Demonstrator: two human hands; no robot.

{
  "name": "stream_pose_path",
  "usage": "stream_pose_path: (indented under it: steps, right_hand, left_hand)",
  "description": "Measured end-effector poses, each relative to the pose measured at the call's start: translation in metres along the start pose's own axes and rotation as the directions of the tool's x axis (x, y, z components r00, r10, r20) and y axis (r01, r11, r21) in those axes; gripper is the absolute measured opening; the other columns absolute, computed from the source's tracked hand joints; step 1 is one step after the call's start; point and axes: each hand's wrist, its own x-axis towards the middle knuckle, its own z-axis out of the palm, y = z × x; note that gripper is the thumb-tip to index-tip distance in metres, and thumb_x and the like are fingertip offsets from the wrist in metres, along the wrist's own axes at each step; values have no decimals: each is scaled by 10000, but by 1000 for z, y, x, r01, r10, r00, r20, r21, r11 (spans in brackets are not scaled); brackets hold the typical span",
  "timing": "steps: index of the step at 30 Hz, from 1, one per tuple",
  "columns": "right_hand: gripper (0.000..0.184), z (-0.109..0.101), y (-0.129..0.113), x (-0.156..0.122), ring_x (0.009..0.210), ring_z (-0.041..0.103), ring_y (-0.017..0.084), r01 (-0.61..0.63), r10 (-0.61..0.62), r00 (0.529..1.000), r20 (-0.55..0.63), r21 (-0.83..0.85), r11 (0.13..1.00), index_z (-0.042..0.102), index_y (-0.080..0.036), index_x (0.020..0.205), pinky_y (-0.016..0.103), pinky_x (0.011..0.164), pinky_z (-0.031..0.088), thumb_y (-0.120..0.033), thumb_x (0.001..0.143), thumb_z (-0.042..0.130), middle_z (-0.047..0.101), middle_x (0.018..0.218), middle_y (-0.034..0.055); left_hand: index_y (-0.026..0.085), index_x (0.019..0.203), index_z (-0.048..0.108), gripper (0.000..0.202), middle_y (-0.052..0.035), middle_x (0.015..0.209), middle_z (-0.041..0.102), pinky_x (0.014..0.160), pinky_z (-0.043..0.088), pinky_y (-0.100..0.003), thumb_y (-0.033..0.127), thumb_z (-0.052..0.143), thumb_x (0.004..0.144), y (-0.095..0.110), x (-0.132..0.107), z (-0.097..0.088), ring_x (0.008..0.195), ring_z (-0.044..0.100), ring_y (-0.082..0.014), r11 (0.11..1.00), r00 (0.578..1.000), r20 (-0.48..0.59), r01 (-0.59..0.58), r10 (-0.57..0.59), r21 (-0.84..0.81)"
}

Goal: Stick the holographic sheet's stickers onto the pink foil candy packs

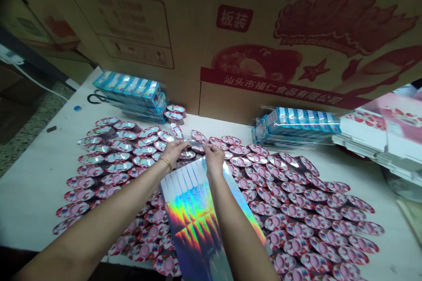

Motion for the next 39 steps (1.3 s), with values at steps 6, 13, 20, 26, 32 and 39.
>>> stream_pose_path:
  steps: [6,13,20,26,32,39]
  right_hand:
    - [260,19,23,9,747,532,199,156,-268,924,-273,-369,916,634,-166,691,335,724,399,-408,706,541,610,747,65]
    - [304,28,32,25,909,432,313,182,-441,857,-266,-644,743,625,-202,690,453,728,319,-392,802,415,554,835,135]
    - [343,27,40,39,870,419,300,208,-453,875,-174,-709,674,639,-208,650,423,696,307,-382,797,383,537,806,148]
    - [281,24,30,49,806,437,267,280,-514,853,-86,-757,591,657,-211,712,394,689,286,-328,794,415,546,723,122]
    - [249,-15,6,42,842,460,237,611,-374,752,543,-787,88,688,-253,820,389,738,288,-137,780,472,559,853,99]
    - [294,-92,5,37,876,503,180,701,-497,687,530,-664,260,647,-253,990,323,766,393,-151,826,425,559,960,52]
  left_hand:
    - [152,617,648,197,6,619,565,655,391,-237,314,574,704,2,43,5,638,512,-116,787,954,-14,-239,299,568]
    - [214,752,706,207,-46,865,587,815,372,-300,334,537,768,0,63,19,877,503,-177,484,916,43,-250,399,838]
    - [216,725,672,154,-38,885,592,813,359,-321,330,570,743,0,63,23,910,498,-197,432,918,3,-190,397,882]
    - [208,910,613,193,-52,855,633,751,373,-319,206,546,728,9,72,26,858,549,-200,445,953,-56,-86,297,892]
    - [180,844,635,163,-97,922,611,755,374,-325,197,494,764,20,70,25,900,543,-220,394,956,-23,-98,292,914]
    - [226,797,625,297,-50,948,526,808,343,-353,482,645,649,4,-8,21,961,452,-242,203,887,386,-439,254,875]
